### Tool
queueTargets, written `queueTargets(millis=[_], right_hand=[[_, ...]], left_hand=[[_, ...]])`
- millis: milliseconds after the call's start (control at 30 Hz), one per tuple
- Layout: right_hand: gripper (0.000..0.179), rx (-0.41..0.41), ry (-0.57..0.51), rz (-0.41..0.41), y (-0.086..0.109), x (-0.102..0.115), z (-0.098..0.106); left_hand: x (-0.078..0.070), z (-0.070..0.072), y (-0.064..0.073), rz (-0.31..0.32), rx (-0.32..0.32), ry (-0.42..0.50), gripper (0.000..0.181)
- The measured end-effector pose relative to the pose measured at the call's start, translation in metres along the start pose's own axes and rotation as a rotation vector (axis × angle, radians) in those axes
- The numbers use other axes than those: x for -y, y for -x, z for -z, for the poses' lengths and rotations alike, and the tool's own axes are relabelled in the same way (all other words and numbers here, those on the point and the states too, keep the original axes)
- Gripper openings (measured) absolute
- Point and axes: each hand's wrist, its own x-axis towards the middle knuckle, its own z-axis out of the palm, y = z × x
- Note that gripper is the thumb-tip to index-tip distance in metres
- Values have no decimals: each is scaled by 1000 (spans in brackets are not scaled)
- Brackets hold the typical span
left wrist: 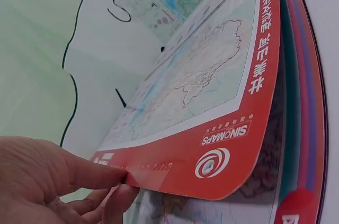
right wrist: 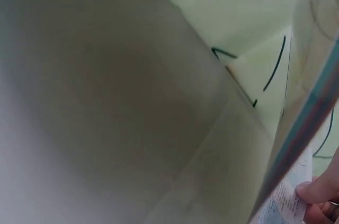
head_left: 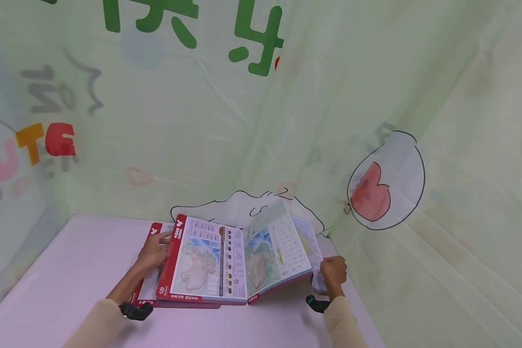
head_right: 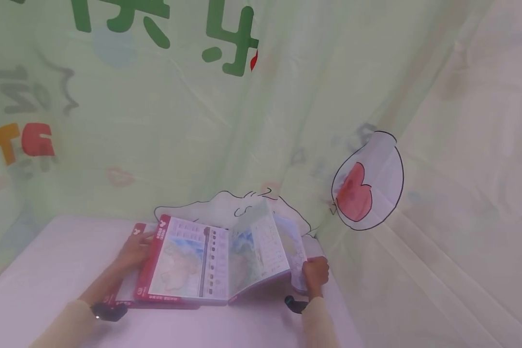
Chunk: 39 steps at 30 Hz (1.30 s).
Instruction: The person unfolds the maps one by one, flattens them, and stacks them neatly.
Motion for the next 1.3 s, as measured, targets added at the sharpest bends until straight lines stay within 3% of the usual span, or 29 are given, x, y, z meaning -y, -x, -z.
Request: queueTargets(millis=[133,367,533,767,933,1100,1300], right_hand=[[25,-65,25,6,-26,-24,-9],[26,-157,40,39,-48,-52,-25],[26,-195,55,59,-23,-35,-7],[27,-210,87,54,-11,-32,2],[31,-257,113,41,19,-9,17],[30,-304,145,65,16,-13,12],[26,-278,239,67,9,-23,7]], left_hand=[[0,8,4,-3,-28,-71,74],[5,20,9,-8,-59,-133,76],[11,26,11,-25,-91,-166,75],[15,35,13,-13,-91,-182,70],[15,39,18,-21,-99,-207,68],[15,43,19,-14,-119,-240,67],[15,42,20,-12,-158,-258,67]])
